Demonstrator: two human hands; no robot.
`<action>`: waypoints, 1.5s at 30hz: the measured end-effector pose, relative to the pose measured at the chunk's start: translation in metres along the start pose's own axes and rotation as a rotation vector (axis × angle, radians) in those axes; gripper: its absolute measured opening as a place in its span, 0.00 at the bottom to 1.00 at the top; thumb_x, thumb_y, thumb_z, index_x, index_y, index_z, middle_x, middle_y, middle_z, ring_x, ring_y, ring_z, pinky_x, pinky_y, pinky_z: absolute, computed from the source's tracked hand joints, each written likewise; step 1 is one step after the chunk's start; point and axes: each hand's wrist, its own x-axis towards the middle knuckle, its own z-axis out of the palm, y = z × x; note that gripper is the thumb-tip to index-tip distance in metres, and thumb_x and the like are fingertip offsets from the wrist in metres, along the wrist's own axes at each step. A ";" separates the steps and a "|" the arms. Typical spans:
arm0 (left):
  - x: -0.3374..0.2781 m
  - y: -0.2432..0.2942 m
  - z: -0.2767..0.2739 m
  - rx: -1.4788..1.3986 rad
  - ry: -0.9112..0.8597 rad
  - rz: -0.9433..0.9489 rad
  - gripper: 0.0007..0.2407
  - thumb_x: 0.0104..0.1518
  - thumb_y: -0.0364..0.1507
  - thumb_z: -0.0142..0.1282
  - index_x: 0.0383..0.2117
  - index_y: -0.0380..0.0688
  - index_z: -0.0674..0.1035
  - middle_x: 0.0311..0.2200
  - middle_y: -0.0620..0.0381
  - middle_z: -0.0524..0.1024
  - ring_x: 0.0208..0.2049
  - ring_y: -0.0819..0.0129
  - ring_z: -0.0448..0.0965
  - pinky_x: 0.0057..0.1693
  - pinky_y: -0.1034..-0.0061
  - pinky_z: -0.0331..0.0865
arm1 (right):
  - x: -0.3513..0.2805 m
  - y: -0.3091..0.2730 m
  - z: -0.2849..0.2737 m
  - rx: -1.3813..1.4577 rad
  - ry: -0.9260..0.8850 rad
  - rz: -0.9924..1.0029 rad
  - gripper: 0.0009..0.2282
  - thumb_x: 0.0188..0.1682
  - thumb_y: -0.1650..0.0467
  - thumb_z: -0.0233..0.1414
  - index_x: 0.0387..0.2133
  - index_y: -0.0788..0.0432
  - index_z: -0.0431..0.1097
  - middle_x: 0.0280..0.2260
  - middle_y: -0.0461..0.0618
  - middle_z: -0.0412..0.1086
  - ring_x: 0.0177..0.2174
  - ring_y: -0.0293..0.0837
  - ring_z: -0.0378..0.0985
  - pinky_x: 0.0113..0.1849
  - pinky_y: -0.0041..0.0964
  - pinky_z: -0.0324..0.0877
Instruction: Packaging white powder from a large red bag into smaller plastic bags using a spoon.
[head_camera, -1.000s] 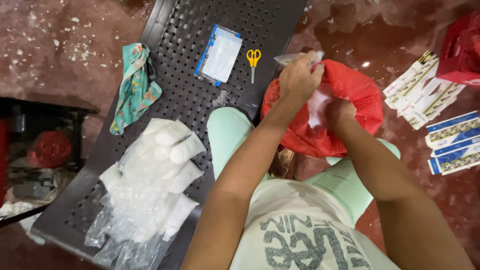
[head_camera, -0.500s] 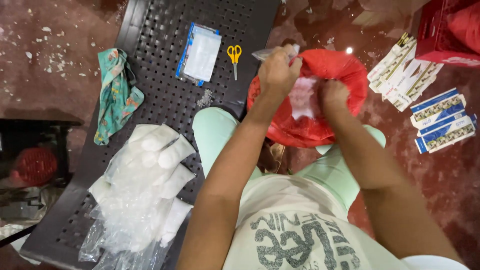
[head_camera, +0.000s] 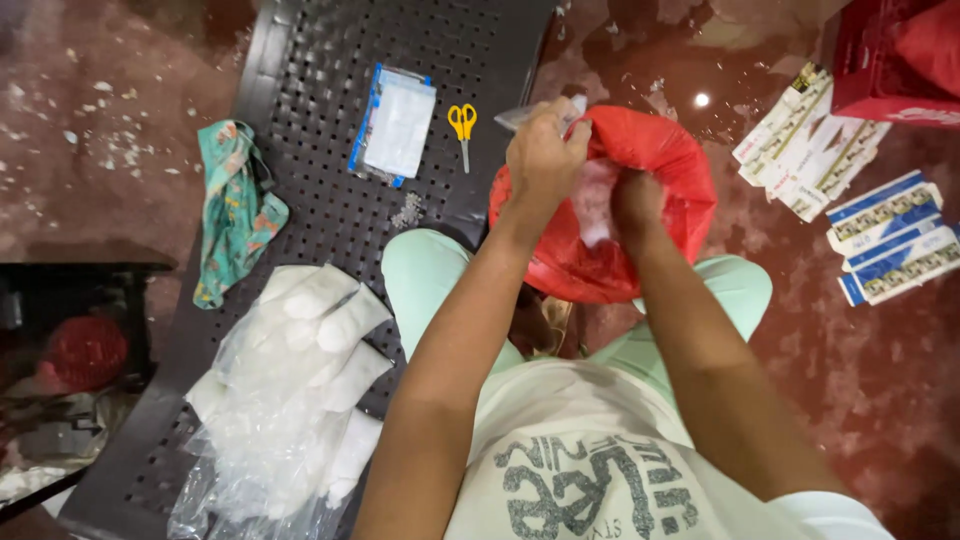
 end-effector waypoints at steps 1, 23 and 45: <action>-0.002 0.002 -0.005 -0.030 0.010 0.011 0.07 0.50 0.37 0.50 0.27 0.51 0.76 0.28 0.52 0.76 0.31 0.48 0.78 0.39 0.55 0.67 | 0.002 -0.011 0.023 -0.353 0.153 -0.233 0.06 0.44 0.74 0.49 0.34 0.59 0.71 0.27 0.54 0.71 0.24 0.52 0.74 0.22 0.46 0.68; 0.009 -0.020 -0.002 0.078 0.009 0.018 0.09 0.52 0.40 0.53 0.27 0.52 0.77 0.28 0.50 0.76 0.31 0.47 0.78 0.38 0.54 0.69 | -0.033 0.016 -0.084 0.408 -0.036 -0.444 0.11 0.55 0.69 0.41 0.36 0.52 0.73 0.27 0.58 0.75 0.25 0.63 0.80 0.17 0.53 0.71; 0.014 -0.140 -0.130 -1.048 0.312 -0.541 0.08 0.50 0.28 0.62 0.37 0.53 0.81 0.34 0.62 0.81 0.26 0.78 0.73 0.35 0.80 0.67 | -0.141 0.087 -0.060 1.800 0.026 0.600 0.05 0.49 0.68 0.53 0.35 0.55 0.73 0.30 0.42 0.71 0.30 0.35 0.69 0.32 0.33 0.68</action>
